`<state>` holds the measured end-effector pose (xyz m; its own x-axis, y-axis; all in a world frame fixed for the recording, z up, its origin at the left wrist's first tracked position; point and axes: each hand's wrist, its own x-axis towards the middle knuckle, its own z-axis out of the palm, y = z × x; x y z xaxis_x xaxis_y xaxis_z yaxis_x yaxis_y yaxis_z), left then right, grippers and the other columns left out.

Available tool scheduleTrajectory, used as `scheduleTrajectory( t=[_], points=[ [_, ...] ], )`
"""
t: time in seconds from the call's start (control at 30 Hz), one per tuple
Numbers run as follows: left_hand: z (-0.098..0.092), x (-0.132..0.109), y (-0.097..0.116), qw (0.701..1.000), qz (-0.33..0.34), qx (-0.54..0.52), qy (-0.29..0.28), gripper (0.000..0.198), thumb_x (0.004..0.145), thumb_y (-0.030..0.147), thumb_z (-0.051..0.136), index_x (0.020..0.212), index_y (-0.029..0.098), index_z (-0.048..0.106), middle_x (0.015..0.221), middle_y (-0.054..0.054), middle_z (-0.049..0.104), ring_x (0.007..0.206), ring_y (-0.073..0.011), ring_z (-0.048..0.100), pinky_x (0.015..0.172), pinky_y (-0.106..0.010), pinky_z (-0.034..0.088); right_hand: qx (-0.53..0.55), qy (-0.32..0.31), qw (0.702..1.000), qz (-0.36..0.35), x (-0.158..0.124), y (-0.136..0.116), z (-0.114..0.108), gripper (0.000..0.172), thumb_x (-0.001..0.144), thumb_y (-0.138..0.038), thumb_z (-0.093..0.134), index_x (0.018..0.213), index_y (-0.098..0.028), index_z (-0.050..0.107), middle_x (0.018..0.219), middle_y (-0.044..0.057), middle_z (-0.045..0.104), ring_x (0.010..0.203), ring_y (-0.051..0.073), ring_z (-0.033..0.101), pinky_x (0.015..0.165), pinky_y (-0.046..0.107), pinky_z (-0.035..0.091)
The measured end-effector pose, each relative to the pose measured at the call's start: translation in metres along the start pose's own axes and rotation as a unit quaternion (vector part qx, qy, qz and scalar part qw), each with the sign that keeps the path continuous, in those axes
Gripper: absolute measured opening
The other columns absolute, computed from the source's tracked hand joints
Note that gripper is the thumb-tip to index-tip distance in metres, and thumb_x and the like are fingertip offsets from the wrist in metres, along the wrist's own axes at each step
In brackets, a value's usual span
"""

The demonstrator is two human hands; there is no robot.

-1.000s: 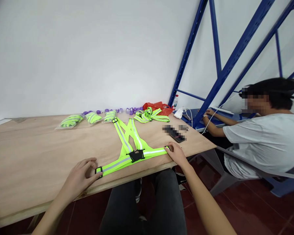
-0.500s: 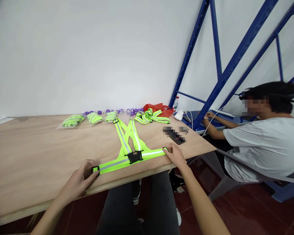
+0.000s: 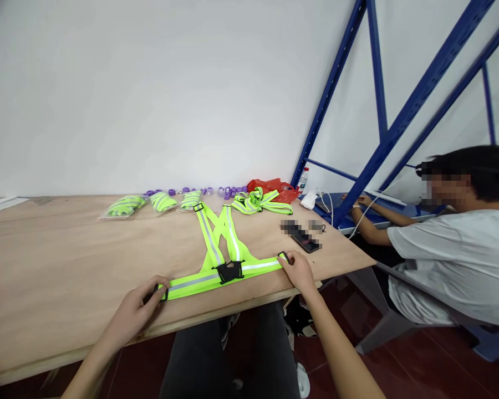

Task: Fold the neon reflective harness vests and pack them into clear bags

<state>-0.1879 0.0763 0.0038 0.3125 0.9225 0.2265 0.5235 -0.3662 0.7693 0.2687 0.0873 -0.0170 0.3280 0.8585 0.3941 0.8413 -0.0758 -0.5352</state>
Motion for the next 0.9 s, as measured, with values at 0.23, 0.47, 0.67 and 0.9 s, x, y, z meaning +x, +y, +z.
scheduleTrajectory(
  t=[0.23,0.47,0.67,0.9],
  points=[
    [-0.001,-0.004,0.0,0.999,0.028,-0.031,-0.027,0.031,0.098,0.041,0.048,0.107,0.027,0.074,0.105,-0.007,0.072,0.1,-0.0245,0.065,0.091,-0.038,0.052,0.143,0.036,0.979,0.139,-0.012,-0.025,0.004,0.045,0.077,-0.066,0.06,0.09,-0.023,0.055,0.048,-0.004,0.055,0.043,0.019,0.053,0.047,0.03,0.043],
    [-0.007,-0.008,0.006,0.996,0.029,-0.046,-0.064,0.031,0.097,0.041,0.053,0.119,0.03,0.072,0.1,-0.009,0.07,0.101,-0.0262,0.062,0.091,-0.042,0.053,-0.02,0.033,0.997,0.07,-0.02,-0.02,0.005,0.069,0.081,-0.06,0.053,0.136,-0.018,0.054,0.078,0.006,0.07,0.054,0.021,0.06,0.056,0.033,0.048],
    [-0.009,-0.008,0.01,0.993,0.043,-0.004,-0.105,0.028,0.094,0.037,0.058,0.119,0.035,0.071,0.1,-0.007,0.07,0.102,-0.0276,0.06,0.089,-0.043,0.052,-0.043,0.001,0.999,0.013,-0.032,-0.01,0.005,0.062,0.086,-0.055,0.051,0.134,-0.016,0.061,0.083,0.01,0.076,0.045,0.016,0.056,0.047,0.029,0.047],
    [0.018,-0.006,0.019,0.999,-0.012,0.012,0.044,0.038,0.1,0.036,0.04,0.115,0.025,0.073,0.093,-0.012,0.069,0.089,-0.0258,0.066,0.079,-0.038,0.055,-0.016,0.043,0.996,-0.077,-0.035,-0.009,0.011,0.044,0.091,-0.05,0.046,0.114,-0.025,0.075,0.112,0.011,0.075,0.093,0.029,0.073,0.079,0.037,0.058]
  ],
)
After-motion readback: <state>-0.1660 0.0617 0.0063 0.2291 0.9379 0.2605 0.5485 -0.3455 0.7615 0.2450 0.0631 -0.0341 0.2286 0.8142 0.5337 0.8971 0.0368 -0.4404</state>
